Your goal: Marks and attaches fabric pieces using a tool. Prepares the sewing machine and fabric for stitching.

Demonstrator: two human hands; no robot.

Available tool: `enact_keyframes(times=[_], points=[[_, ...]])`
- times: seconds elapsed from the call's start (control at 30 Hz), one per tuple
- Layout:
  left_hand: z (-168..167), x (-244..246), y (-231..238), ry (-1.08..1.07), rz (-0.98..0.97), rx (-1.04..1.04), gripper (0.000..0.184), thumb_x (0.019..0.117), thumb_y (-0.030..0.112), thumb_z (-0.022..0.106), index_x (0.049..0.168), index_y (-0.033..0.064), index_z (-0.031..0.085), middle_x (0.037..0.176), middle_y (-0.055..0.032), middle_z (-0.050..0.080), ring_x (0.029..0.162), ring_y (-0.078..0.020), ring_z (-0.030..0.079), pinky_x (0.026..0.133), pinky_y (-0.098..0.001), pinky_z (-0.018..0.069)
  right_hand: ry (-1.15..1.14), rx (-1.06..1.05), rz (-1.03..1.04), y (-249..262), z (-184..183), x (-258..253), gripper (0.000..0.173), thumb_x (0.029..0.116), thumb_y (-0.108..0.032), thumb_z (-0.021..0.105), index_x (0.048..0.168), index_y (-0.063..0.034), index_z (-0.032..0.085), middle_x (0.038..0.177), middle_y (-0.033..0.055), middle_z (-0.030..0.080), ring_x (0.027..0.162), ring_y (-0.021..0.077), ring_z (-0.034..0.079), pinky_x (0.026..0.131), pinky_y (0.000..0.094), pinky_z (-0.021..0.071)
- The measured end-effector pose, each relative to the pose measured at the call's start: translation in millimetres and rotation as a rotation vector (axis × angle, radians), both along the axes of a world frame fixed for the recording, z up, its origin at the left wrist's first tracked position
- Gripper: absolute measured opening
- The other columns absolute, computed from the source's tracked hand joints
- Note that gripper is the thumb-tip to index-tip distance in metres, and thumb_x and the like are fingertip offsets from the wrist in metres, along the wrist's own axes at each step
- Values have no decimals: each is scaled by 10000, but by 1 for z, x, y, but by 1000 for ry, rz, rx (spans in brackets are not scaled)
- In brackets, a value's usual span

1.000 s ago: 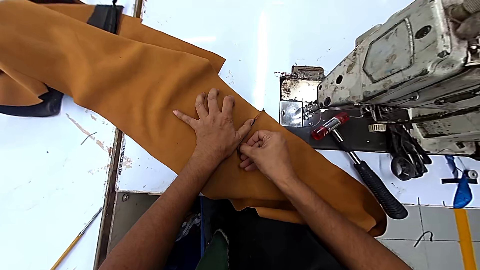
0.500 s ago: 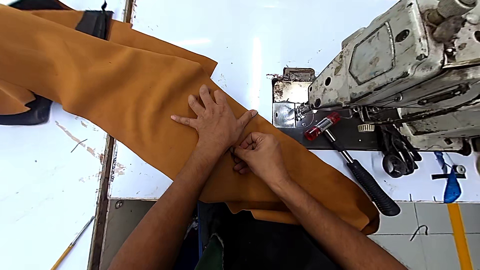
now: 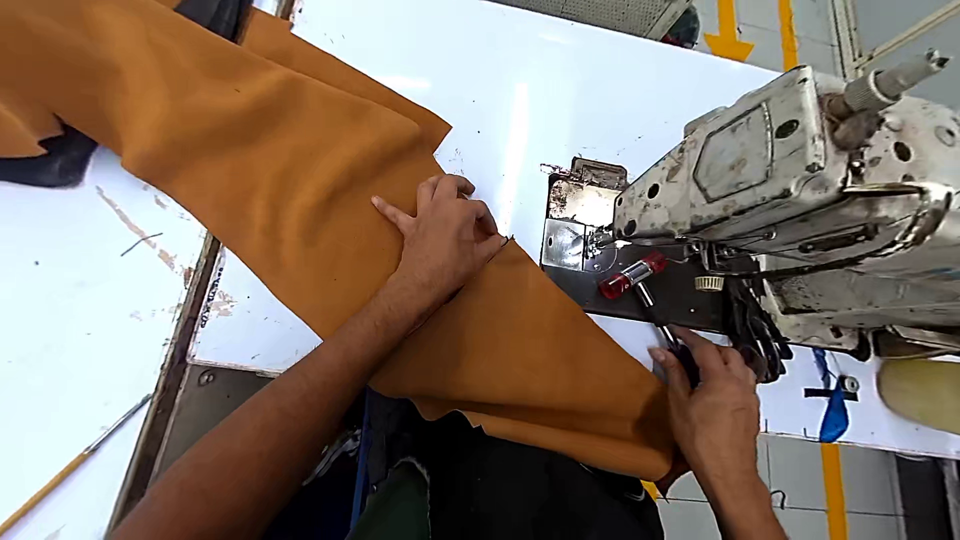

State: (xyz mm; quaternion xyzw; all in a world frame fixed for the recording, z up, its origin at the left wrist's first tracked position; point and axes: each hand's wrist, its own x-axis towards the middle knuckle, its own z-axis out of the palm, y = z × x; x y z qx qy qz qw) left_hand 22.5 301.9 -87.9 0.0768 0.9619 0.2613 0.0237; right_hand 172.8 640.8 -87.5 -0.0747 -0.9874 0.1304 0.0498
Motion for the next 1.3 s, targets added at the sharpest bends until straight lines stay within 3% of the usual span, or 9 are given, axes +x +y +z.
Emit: enact_keyframes(times=[0.13,0.2,0.33,0.53,0.63,0.8,0.93,1.13,1.3], points=[[-1,-3,1,-57,69,36,274,815,534,769,930,286,785,1414,-5,547,1482,-311,333,1029,-887,54,-32,62,46,-6,21,-2,363,1062,-289,501,1202,7,658,1093,246,637,992,443,642,796,620,523],[2,-4,2,-92,97,42,273,803,532,784,924,288,786,1431,4,534,1495,-291,314,1042,-879,32,-46,76,119,-21,41,5,372,1063,-286,457,1176,8,656,1023,213,653,859,390,670,666,577,535],[4,-5,4,-112,106,43,278,787,530,804,916,285,784,1417,17,531,1487,-285,315,1046,-877,29,-64,-318,262,-72,49,7,359,1061,-290,475,1348,-123,612,864,-10,693,617,95,622,517,305,549],[5,-3,3,-115,107,50,268,789,519,803,902,277,782,1419,11,521,1488,-282,308,1040,-878,16,80,-363,388,-118,35,-46,406,1075,-177,489,1473,-157,564,1158,42,698,732,94,638,623,291,558],[7,-5,4,-128,112,45,280,794,535,801,909,280,783,1426,17,515,1491,-283,299,1039,-878,15,44,-300,354,-118,34,-54,391,1074,-207,498,1453,-209,593,1047,28,698,692,102,618,590,299,530],[1,1,-1,-80,77,87,249,840,465,808,934,236,781,1413,-6,540,1467,-290,353,1050,-881,19,35,-296,353,-121,20,-46,402,1073,-197,498,1466,-189,581,1080,44,694,782,117,649,663,311,558],[-15,34,-13,222,-132,75,273,1056,381,531,1188,233,719,1240,-31,667,1293,-294,584,1059,-880,171,26,-300,344,-122,19,-47,404,1073,-206,502,1470,-211,577,1046,31,686,764,103,637,644,290,553],[-19,48,-16,253,-275,-154,360,1102,373,397,1380,337,623,1312,-109,630,1376,-415,499,1028,-885,209,40,-278,352,-124,17,-44,413,1074,-203,502,1483,-209,565,1060,42,682,757,104,634,637,291,548],[-15,46,-14,219,-307,-188,353,1079,372,427,1346,308,649,1344,-104,613,1383,-438,473,1020,-885,213,29,-282,331,-124,17,-44,413,1075,-210,505,1483,-225,564,1055,37,682,741,99,628,622,285,540]])
